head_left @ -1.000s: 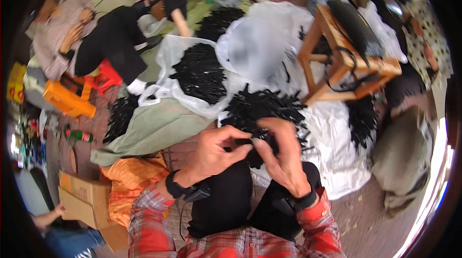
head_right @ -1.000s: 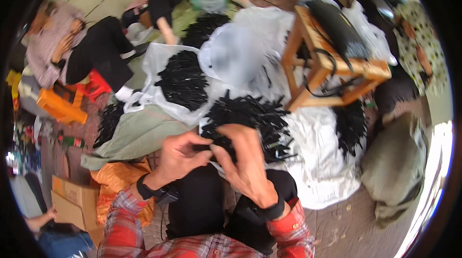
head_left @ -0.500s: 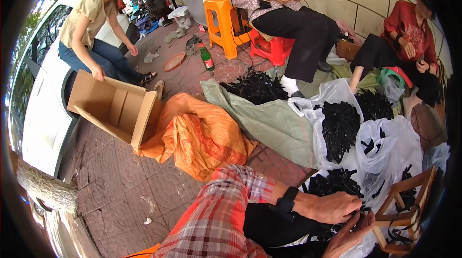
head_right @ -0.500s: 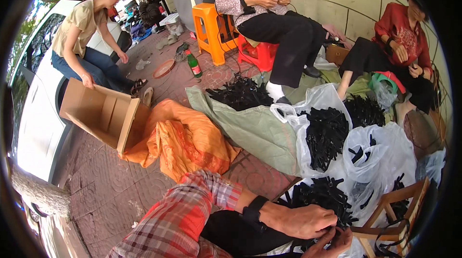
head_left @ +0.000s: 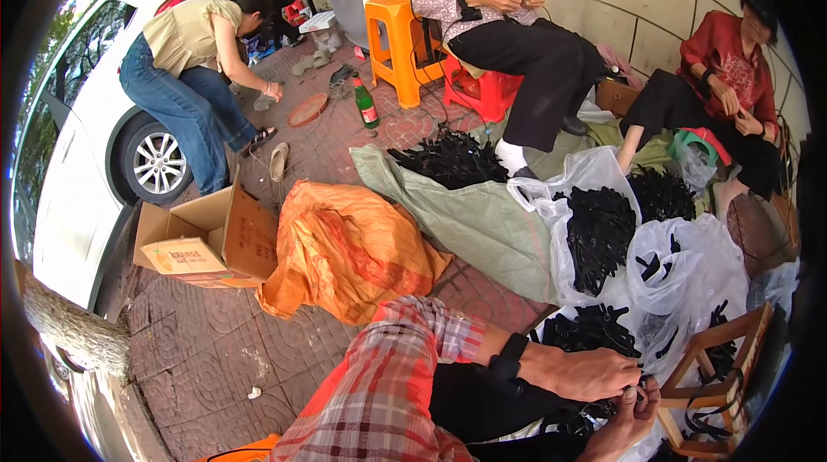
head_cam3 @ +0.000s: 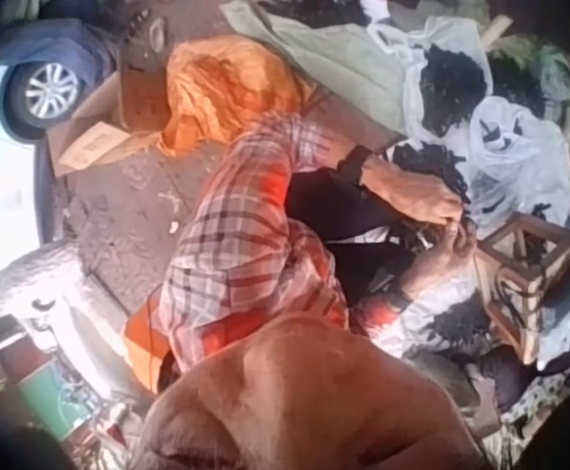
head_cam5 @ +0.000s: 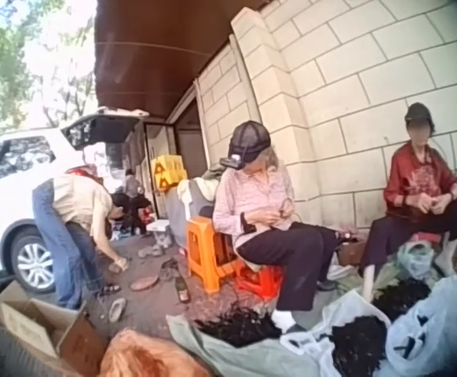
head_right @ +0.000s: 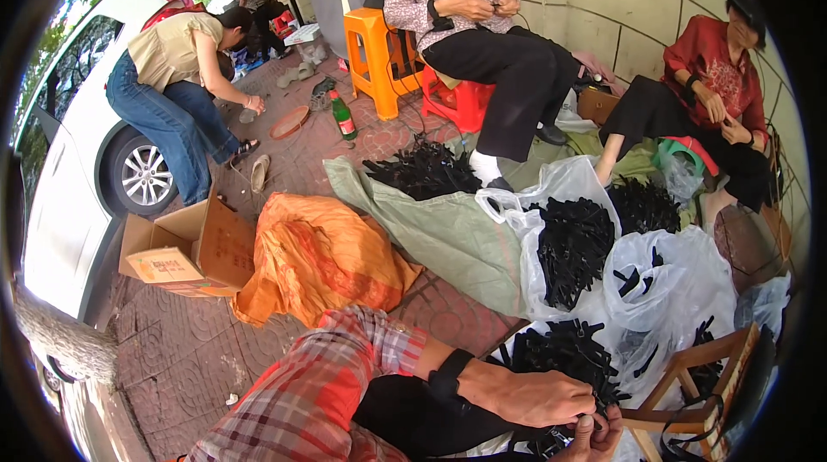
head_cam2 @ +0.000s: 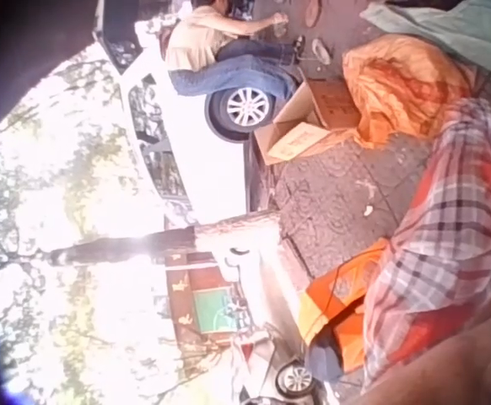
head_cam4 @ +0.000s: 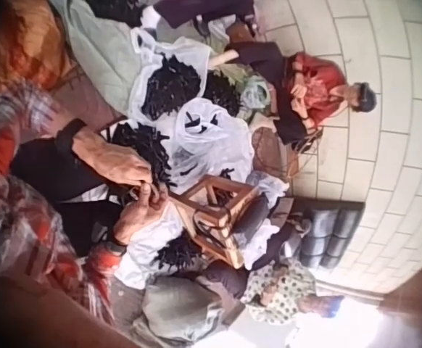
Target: Assemble and inspect small black straps for footwear production.
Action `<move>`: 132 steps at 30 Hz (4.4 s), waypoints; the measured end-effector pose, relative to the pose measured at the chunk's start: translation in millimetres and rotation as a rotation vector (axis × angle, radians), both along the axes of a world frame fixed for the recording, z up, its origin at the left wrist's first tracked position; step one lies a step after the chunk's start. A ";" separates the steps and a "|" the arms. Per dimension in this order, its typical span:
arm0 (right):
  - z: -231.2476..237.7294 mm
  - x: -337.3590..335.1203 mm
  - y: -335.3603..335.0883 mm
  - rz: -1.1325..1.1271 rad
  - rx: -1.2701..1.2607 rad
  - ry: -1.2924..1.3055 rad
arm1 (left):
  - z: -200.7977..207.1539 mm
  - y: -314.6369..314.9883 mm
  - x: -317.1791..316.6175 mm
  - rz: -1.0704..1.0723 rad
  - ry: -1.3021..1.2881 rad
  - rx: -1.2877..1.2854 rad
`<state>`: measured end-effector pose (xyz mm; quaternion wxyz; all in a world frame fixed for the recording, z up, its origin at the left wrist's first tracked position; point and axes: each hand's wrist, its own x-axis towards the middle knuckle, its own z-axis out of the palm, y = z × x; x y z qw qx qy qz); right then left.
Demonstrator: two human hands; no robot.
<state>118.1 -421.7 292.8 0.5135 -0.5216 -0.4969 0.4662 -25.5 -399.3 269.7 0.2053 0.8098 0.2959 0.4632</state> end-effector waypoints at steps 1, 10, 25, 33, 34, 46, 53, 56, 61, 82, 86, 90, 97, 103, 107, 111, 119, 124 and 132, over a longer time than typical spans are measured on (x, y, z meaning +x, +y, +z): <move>-1.1 0.4 -2.0 0.002 -0.003 -0.001 | -0.9 -2.0 -0.1 -0.020 0.013 0.027; -43.9 7.0 16.8 0.086 -0.212 0.784 | 0.5 1.5 4.3 0.049 -0.215 -0.400; -37.4 36.1 21.0 0.035 -0.271 0.915 | 4.4 -3.0 41.0 0.121 -0.327 -0.743; -36.2 33.3 22.0 0.012 -0.251 0.817 | -5.4 4.2 36.4 0.213 -0.198 -0.568; -36.6 32.6 22.6 0.012 -0.251 0.797 | -5.6 4.7 36.3 0.228 -0.176 -0.539; -39.8 29.2 26.2 0.041 -0.203 0.689 | -0.7 7.9 34.4 0.254 -0.091 -0.505; -38.0 28.2 26.1 0.031 -0.147 0.583 | 7.6 8.3 33.3 0.255 0.088 -0.422; -38.2 23.9 23.6 -0.023 -0.076 0.497 | 11.4 8.2 34.3 0.270 0.130 -0.399; -33.8 22.9 17.0 -0.081 0.337 -0.018 | 4.8 10.0 32.6 0.247 -0.025 -0.487; -35.3 7.7 2.5 -0.042 0.383 0.332 | 21.8 8.3 10.9 -0.095 -0.554 -0.953; -20.6 24.4 14.0 -0.045 0.518 -0.229 | 26.9 6.0 13.4 -0.065 -0.526 -0.953; -16.9 34.9 12.7 -0.003 0.640 -0.466 | 30.1 5.7 12.5 -0.073 -0.404 -0.938; -20.3 31.8 1.1 0.193 0.297 -0.090 | 27.9 7.2 9.2 -0.081 -0.329 -1.015; -26.9 27.3 3.3 0.130 0.250 -0.084 | 25.3 -0.1 23.8 0.181 0.335 -0.225; -27.9 33.7 5.3 0.186 0.159 -0.079 | 25.5 7.2 12.9 0.071 0.101 -0.461; -23.6 47.8 14.4 0.400 -0.155 0.480 | 22.3 12.2 -2.9 -0.184 -0.198 -0.990; -38.1 48.6 18.7 0.515 -0.179 0.757 | 21.8 14.9 6.2 -0.259 -0.206 -0.747; -32.7 48.1 19.1 0.595 -0.093 0.621 | 43.4 22.3 -9.2 -0.291 -0.025 -1.007; -31.2 53.1 15.3 0.628 -0.130 0.403 | 69.7 21.5 -21.7 -0.320 0.174 -1.353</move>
